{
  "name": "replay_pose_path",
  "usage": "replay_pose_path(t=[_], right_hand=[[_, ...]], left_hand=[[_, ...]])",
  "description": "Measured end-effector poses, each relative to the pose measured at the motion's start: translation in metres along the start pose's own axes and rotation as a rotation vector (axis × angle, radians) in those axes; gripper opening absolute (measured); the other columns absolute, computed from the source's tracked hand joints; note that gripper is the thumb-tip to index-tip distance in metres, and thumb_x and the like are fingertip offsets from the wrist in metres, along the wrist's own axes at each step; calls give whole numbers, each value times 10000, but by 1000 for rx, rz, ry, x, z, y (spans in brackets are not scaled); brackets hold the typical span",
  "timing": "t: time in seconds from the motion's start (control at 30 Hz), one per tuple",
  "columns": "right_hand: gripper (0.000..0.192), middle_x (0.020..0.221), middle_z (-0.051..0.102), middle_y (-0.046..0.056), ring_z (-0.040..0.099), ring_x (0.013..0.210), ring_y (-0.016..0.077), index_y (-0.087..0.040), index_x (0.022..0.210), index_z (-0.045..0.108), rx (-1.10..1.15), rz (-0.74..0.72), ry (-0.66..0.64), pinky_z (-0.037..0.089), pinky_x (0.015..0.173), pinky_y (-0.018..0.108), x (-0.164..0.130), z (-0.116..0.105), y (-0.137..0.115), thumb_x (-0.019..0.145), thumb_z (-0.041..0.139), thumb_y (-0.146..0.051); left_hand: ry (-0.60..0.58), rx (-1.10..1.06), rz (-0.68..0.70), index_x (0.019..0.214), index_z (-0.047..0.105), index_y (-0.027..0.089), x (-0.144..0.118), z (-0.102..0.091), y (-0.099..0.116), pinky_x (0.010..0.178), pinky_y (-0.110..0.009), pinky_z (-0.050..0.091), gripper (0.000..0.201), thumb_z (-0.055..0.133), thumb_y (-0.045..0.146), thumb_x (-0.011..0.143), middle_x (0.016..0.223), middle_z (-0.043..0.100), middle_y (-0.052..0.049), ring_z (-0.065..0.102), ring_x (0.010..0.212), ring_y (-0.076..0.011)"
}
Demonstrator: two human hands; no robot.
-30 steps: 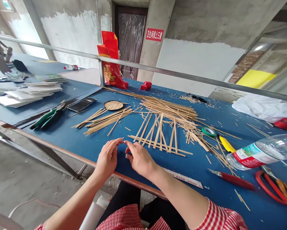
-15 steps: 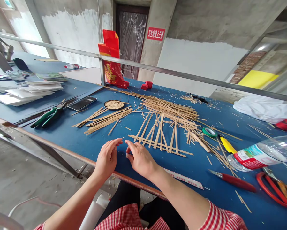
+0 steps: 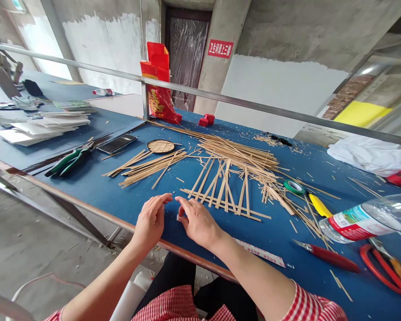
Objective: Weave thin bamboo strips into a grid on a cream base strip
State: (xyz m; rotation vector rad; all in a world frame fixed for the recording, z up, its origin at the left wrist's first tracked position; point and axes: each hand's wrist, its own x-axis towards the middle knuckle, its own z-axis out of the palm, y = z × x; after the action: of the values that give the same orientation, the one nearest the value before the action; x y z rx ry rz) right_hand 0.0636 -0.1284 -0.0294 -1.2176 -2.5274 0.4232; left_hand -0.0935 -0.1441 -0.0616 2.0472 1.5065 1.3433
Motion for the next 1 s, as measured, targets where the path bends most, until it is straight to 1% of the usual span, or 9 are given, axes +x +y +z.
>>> replay_pose_path(t=[0.17, 0.43, 0.67, 0.73, 0.9, 1.0], right_hand=[[499, 914, 614, 55, 505, 895, 181, -116, 1252, 357, -6, -9, -3, 395, 837, 316, 2, 0, 0, 770, 484, -109], [489, 881, 619, 66, 506, 873, 192, -76, 1232, 395, -38, -31, -40, 402, 820, 315, 3, -1, -1, 749, 473, -77], [532, 879, 617, 41, 514, 894, 179, -125, 1247, 368, 24, -4, 2, 409, 827, 316, 5, -2, 4, 737, 513, -86], [531, 869, 612, 50, 521, 879, 174, -120, 1261, 357, -19, -27, -16, 412, 821, 317, 7, -1, 5, 749, 495, -85], [478, 907, 593, 109, 524, 865, 186, -68, 1259, 382, -219, -127, -33, 420, 817, 335, 11, -2, 1, 782, 420, -81], [500, 911, 593, 132, 528, 841, 198, -16, 1278, 348, -289, -142, -67, 441, 782, 338, 13, -4, -3, 783, 390, -68]], left_hand=[[6, 1, -4, 1031, 523, 185, 0, 0, 1, 815, -323, 439, 277, 302, 191, 864, 939, 618, -45, 563, 881, -159], [7, 3, -8, 1036, 520, 181, 0, 0, 2, 817, -328, 440, 280, 301, 192, 862, 935, 618, -50, 563, 882, -160], [5, -8, -23, 1041, 517, 192, 0, 0, 2, 837, -346, 433, 281, 303, 195, 859, 937, 614, -50, 563, 886, -163], [11, -10, -19, 1039, 517, 192, 0, 0, 2, 835, -350, 433, 279, 303, 194, 860, 936, 614, -52, 561, 887, -164], [26, -17, -8, 1031, 516, 192, 0, 0, 1, 814, -330, 442, 266, 313, 187, 860, 941, 620, -49, 568, 886, -162], [33, -20, -7, 1023, 518, 191, -1, 0, 1, 815, -324, 440, 260, 314, 186, 860, 938, 617, -46, 567, 890, -161]])
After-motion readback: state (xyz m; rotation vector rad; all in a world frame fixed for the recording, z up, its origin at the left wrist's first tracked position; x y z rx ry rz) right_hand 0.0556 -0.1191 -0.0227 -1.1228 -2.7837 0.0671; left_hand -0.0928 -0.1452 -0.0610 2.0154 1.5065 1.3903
